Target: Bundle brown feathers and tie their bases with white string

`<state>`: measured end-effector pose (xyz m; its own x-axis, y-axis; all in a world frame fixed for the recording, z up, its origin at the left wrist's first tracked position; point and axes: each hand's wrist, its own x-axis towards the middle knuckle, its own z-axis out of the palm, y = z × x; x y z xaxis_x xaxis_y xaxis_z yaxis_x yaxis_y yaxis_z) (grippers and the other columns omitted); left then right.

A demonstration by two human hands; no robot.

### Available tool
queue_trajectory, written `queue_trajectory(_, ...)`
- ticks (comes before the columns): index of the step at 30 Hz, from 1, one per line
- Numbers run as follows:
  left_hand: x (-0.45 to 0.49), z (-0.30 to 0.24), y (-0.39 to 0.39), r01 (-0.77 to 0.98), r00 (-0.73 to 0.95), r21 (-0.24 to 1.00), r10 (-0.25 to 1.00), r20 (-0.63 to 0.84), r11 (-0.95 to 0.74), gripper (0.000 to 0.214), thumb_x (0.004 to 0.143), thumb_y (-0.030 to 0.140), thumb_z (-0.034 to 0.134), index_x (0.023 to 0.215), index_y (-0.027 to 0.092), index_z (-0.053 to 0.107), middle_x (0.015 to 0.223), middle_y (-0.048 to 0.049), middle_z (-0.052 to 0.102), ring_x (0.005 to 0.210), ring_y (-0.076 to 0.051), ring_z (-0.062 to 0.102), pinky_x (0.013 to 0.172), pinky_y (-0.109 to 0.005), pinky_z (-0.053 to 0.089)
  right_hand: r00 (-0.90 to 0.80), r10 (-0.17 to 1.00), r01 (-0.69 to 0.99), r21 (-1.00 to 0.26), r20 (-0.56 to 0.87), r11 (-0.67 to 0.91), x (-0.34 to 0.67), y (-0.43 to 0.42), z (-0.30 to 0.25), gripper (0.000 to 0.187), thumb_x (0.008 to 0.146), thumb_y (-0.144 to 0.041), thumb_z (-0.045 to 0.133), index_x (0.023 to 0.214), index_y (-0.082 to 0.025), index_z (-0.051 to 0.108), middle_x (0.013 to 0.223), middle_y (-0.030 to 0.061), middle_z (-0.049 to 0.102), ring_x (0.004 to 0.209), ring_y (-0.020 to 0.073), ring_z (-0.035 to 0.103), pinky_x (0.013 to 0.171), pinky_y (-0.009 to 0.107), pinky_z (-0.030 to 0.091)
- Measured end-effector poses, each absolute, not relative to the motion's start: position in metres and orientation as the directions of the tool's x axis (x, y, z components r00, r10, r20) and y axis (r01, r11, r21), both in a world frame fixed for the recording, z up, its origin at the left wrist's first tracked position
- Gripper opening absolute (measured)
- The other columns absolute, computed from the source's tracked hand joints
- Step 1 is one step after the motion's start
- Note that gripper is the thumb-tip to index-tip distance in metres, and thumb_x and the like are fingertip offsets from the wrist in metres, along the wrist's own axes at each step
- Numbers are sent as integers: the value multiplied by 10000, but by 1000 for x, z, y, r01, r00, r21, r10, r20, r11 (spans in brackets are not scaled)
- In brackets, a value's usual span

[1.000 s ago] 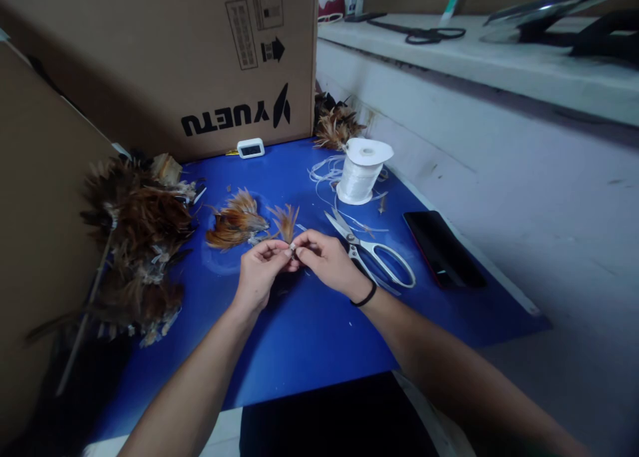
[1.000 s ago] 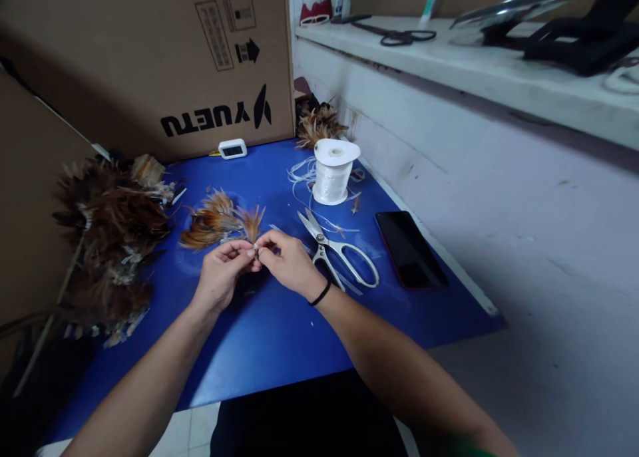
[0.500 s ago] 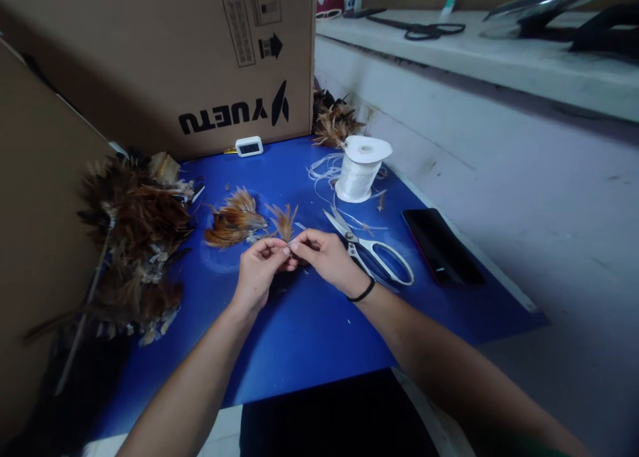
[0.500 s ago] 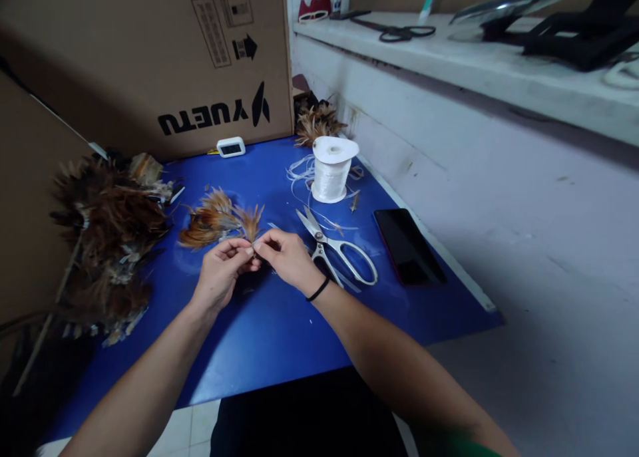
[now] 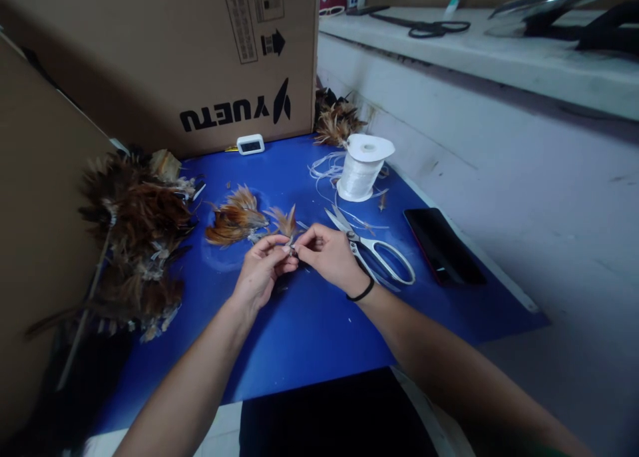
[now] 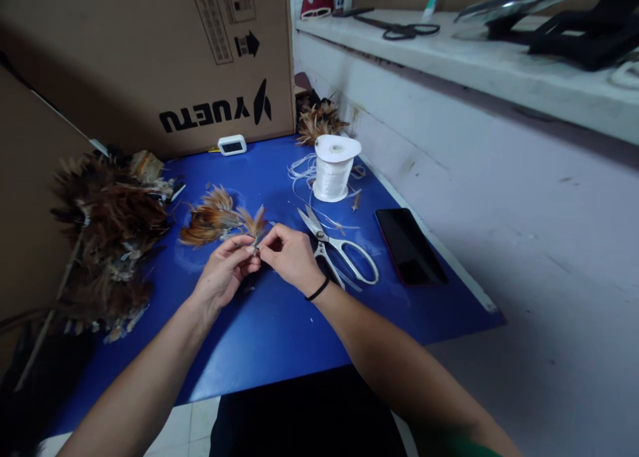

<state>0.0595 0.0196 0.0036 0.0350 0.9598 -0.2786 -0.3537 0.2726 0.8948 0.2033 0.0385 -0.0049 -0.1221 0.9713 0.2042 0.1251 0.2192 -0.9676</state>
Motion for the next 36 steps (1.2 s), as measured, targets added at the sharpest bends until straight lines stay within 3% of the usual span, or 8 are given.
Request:
queue_trajectory(10, 61, 3, 19, -340, 23, 905, 965, -262, 254, 310, 633, 210, 738, 905, 140, 608, 609, -5, 650, 543, -108, 631, 539, -203, 532, -152, 977, -2, -989, 149, 150, 202, 39, -1, 226, 694, -217, 640, 913, -161, 643, 730, 22, 658, 654, 124, 615, 650, 286, 518)
queue_trajectory(20, 61, 2, 19, -319, 7, 920, 971, -237, 227, 305, 628, 220, 744, 882, 119, 610, 636, -17, 654, 547, -115, 633, 538, -216, 530, -146, 970, 98, -972, 196, 212, 202, 38, -5, 99, 740, -218, 603, 804, -172, 663, 730, 14, 668, 643, 124, 606, 620, 270, 491)
queue_trajectory(25, 61, 2, 18, -297, 13, 927, 972, -236, 229, 324, 628, 228, 742, 903, 111, 616, 641, -26, 661, 550, -123, 639, 551, -228, 536, -201, 937, 173, -931, 286, 322, 202, 37, -5, 101, 791, -184, 539, 818, -177, 636, 775, 12, 642, 699, 122, 592, 656, 263, 467)
queue_trajectory(30, 63, 1, 18, -163, -31, 971, 983, -180, 173, 331, 610, 269, 753, 863, 91, 635, 594, -25, 654, 523, -132, 636, 557, -249, 544, -236, 890, 276, -852, 389, 446, 204, 36, -2, 127, 801, -121, 512, 805, -177, 626, 802, 13, 621, 731, 115, 573, 663, 242, 441)
queue_trajectory(36, 62, 0, 18, -118, -40, 980, 986, -163, 157, 269, 648, 273, 729, 815, 84, 638, 597, -37, 665, 529, -141, 644, 554, -250, 547, -234, 911, 250, -884, 340, 394, 205, 38, -8, 106, 797, -161, 554, 861, -179, 637, 777, 8, 646, 697, 119, 591, 656, 249, 453)
